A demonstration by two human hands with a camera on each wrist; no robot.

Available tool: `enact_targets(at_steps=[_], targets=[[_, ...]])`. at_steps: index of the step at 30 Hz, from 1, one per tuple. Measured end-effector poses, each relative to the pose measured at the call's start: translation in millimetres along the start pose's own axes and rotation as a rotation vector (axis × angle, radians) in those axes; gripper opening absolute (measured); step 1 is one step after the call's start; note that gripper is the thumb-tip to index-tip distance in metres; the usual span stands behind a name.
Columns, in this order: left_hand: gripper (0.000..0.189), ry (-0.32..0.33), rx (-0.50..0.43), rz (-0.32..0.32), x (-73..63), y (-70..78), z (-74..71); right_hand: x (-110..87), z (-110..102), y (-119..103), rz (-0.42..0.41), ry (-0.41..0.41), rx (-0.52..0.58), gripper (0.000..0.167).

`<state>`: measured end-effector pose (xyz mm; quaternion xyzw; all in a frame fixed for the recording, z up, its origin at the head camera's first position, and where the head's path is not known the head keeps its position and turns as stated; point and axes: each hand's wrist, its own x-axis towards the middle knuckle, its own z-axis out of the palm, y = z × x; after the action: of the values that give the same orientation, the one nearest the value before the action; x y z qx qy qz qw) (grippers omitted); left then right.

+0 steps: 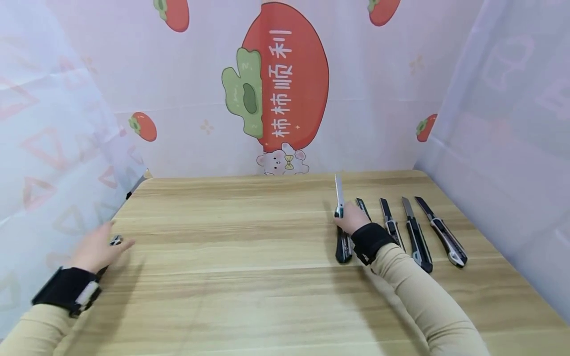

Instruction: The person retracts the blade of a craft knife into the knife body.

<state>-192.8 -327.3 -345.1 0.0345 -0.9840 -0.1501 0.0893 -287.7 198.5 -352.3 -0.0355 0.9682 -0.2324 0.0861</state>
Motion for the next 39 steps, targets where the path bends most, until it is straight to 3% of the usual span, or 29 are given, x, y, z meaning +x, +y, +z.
enact_targets(at_steps=[3, 6, 11, 13, 16, 18, 22, 28, 34, 36, 39], targets=[[0.066, 0.108, -0.131, 0.178, 8.0, 47.4, 14.0, -5.6, -0.1, -14.6, -0.078, 0.063, 0.103, 0.046], [0.065, 0.073, -0.295, 0.300, 8.8, 103.4, 29.5, -15.5, 6.1, -36.0, -0.214, 0.138, 0.175, 0.045], [0.072, -0.111, -0.454, 0.427, -2.5, 187.6, 53.7, -39.5, 18.6, -76.0, -0.386, 0.238, 0.277, 0.039], [0.076, -0.211, -0.479, 0.462, -7.8, 211.7, 64.4, -48.4, 22.4, -87.0, -0.429, 0.264, 0.324, 0.038], [0.077, -0.323, -0.525, 0.529, -14.6, 236.1, 78.0, -58.5, 25.2, -97.8, -0.492, 0.304, 0.367, 0.037], [0.074, -0.372, -0.573, 0.560, -18.7, 245.8, 83.4, -63.3, 25.8, -102.3, -0.530, 0.333, 0.389, 0.038], [0.063, -0.401, -0.703, 0.582, -23.2, 256.4, 89.9, -69.4, 25.6, -105.4, -0.572, 0.409, 0.403, 0.039], [0.048, -0.368, -0.786, 0.577, -26.2, 259.2, 96.6, -72.7, 25.9, -105.4, -0.585, 0.491, 0.373, 0.043], [0.041, -0.303, -0.851, 0.611, -26.2, 259.4, 94.9, -74.7, 25.3, -106.5, -0.583, 0.569, 0.319, 0.046], [0.040, -0.288, -0.867, 0.612, -25.7, 259.0, 93.8, -75.3, 25.4, -106.2, -0.588, 0.560, 0.347, 0.046], [0.038, -0.281, -0.894, 0.593, -25.8, 257.6, 93.2, -75.7, 25.5, -105.1, -0.642, 0.469, 0.503, 0.039]])
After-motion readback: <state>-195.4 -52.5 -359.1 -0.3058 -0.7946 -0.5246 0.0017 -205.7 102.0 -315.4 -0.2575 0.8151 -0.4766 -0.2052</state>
